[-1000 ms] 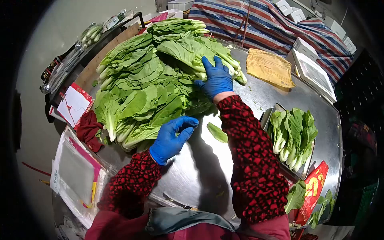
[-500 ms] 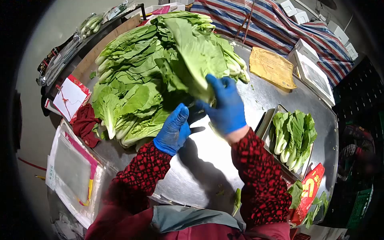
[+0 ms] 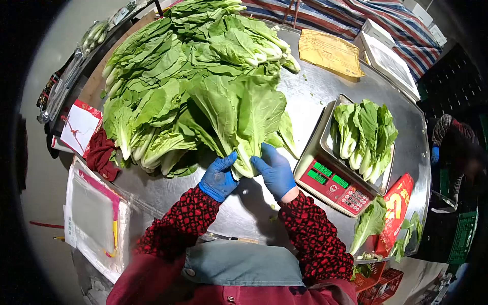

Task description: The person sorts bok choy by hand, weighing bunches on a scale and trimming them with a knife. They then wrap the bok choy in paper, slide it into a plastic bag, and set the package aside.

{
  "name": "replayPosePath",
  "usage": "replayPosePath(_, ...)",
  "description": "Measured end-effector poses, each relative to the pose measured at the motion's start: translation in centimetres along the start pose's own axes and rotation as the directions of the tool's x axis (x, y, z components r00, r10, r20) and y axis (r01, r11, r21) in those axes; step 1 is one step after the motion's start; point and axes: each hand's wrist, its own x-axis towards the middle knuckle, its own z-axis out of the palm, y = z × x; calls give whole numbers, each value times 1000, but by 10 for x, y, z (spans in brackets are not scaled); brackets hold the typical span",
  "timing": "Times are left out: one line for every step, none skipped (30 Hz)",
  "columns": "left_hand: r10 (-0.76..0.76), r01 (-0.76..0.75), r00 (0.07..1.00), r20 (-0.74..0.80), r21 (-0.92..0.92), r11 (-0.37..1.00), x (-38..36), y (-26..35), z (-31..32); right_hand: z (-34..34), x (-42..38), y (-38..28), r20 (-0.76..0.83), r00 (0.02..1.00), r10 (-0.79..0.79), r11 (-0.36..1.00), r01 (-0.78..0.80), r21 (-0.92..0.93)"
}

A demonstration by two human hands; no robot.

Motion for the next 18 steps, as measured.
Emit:
replayPosePath(-18,18,1000,6,-11,1000,-1,-2,-1,1,-3,-1,13,1000,-28,999,28,18)
replayPosePath(6,-5,999,36,-25,1000,-2,-4,4,-2,-3,2,9,1000,-24,1000,24,19)
replayPosePath(0,0,999,33,-25,1000,-2,-6,5,-8,-2,7,54,999,-4,995,-1,103)
replayPosePath(17,-17,1000,8,-7,1000,-1,-7,6,-12,-2,10,98,995,11,983,-29,184)
replayPosePath(33,-33,999,-17,12,999,-1,-9,6,-12,-4,7,140,990,20,952,-61,300)
replayPosePath(19,-7,998,-67,177,984,-4,-8,7,-12,-6,8,133,991,21,951,-61,302)
replayPosePath(64,-26,993,-103,333,943,-2,-10,1,-11,-9,9,98,995,32,978,-52,203)
replayPosePath(115,-39,985,-131,480,877,1,-12,-2,-10,-13,11,63,997,41,994,-47,101)
replayPosePath(153,-73,982,-112,521,850,2,-16,-4,-9,-17,11,80,995,58,998,-58,5)
replayPosePath(147,-67,983,-114,520,851,2,-18,-8,-10,-20,17,36,997,71,996,-70,-47)
replayPosePath(129,-41,982,-140,507,861,1,-20,-8,-12,-20,25,-11,996,83,992,-84,-97)
replayPosePath(109,-14,980,-166,493,870,0,-21,-9,-17,-16,34,-22,998,54,998,-55,-29)
replayPosePath(101,-18,981,-168,434,901,0,-22,-10,-24,-14,39,-9,997,82,992,-81,93)
replayPosePath(112,-34,978,-179,392,919,1,-24,-10,-26,-14,36,8,994,107,971,-106,215)
replayPosePath(124,-51,974,-191,349,936,1,-25,-11,-26,-17,34,-19,992,124,944,-112,309)
replayPosePath(126,-75,971,-202,239,968,2,-27,-11,-25,-18,30,-75,984,160,918,-120,377)
replayPosePath(168,-112,969,-184,280,953,2,-28,-13,-23,-19,27,-127,972,199,888,-123,443)
replayPosePath(210,-149,964,-163,321,935,2,-28,-19,-28,-18,37,-175,954,241,839,-115,531)
